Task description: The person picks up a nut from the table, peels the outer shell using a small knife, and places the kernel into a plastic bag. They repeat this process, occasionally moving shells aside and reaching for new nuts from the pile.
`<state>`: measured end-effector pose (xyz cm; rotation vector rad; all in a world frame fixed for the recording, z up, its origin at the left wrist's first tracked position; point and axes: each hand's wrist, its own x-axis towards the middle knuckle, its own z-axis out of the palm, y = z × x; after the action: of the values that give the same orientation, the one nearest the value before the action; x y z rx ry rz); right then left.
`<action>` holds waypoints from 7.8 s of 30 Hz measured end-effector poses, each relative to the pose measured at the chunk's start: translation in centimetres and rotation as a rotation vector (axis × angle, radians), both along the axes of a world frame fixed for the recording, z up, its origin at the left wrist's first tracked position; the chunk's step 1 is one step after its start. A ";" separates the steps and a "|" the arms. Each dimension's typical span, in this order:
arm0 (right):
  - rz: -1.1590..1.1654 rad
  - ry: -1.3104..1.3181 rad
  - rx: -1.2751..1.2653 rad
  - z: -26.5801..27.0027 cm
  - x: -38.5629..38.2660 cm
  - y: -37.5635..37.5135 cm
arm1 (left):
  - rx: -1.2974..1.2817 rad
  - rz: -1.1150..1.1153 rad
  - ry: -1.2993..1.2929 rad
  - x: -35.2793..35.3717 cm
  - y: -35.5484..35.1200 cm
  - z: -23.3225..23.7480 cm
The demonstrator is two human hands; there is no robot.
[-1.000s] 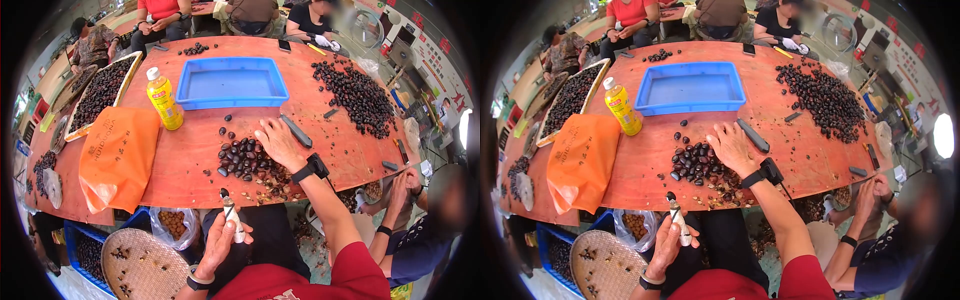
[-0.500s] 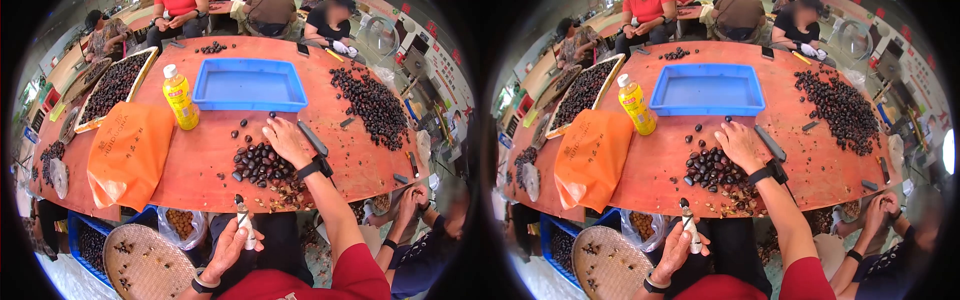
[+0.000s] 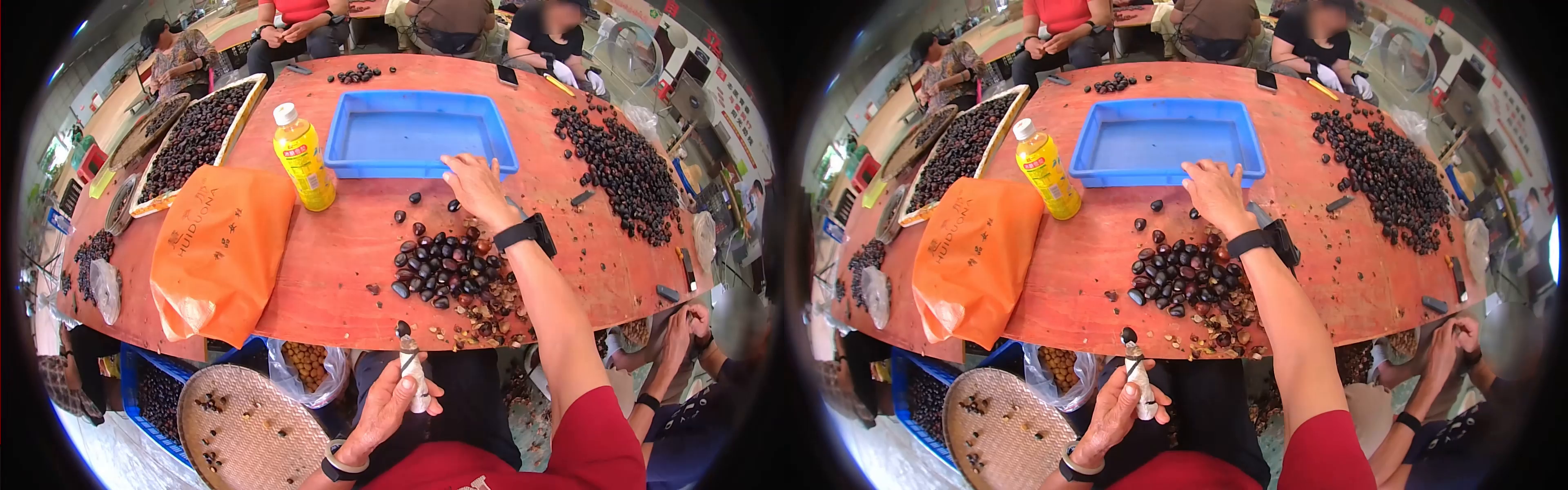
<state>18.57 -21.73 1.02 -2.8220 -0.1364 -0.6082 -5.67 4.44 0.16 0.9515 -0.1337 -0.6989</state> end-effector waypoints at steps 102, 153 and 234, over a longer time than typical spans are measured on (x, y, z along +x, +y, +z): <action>0.111 0.735 1.872 -3.4 -32.9 9.0 | 0.355 0.326 -0.381 0.0 -1.5 0.1; 0.261 0.742 1.865 0.6 -32.5 10.6 | -0.114 0.335 -0.023 -3.5 -0.5 -2.8; 0.179 0.824 1.553 0.1 -31.4 10.2 | 0.056 0.399 -0.120 -4.9 -1.2 -2.8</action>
<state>-12.85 -11.52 1.10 -1.3031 0.1770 0.4227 -10.54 3.19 -2.64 1.0362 -0.0271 -0.2786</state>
